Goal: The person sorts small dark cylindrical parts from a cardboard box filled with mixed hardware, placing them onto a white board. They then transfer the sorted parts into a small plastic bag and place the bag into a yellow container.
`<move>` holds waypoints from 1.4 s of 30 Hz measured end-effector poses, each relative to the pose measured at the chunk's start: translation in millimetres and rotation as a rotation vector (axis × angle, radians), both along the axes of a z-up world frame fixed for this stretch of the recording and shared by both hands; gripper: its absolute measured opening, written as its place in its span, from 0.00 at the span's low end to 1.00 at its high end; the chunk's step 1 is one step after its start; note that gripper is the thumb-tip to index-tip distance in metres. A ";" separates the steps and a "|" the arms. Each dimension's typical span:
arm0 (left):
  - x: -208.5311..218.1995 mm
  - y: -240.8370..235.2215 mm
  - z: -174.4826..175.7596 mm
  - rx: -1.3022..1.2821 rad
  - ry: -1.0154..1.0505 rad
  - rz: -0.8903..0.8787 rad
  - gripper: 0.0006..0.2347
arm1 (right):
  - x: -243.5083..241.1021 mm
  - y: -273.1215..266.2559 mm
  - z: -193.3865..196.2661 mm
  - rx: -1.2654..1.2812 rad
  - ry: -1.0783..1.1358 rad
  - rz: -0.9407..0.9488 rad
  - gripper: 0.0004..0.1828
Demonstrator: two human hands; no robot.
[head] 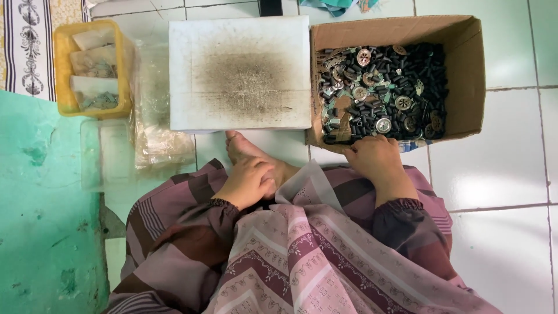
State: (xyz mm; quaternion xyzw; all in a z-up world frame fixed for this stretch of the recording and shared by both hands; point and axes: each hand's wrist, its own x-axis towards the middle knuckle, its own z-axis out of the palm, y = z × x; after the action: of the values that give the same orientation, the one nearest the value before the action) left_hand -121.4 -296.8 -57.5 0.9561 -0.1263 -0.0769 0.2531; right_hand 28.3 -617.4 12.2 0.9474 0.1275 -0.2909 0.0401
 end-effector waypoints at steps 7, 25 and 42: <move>54.4 -89.6 51.3 -0.307 0.034 -0.068 0.14 | 30.7 -10.5 -25.6 0.032 0.003 -0.071 0.29; 113.9 -160.2 15.4 -1.375 0.234 0.450 0.19 | 99.6 37.4 -100.4 0.376 -0.296 0.125 0.16; 128.5 -150.0 30.4 -1.489 0.475 0.404 0.24 | 103.9 29.4 -103.0 0.430 -0.118 -0.134 0.14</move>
State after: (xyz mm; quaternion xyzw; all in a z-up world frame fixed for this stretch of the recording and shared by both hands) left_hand 7.1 -446.8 -27.1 0.4992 0.0878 -0.1265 0.8527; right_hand 132.2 -588.0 -90.8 0.9559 0.1206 -0.2029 -0.1747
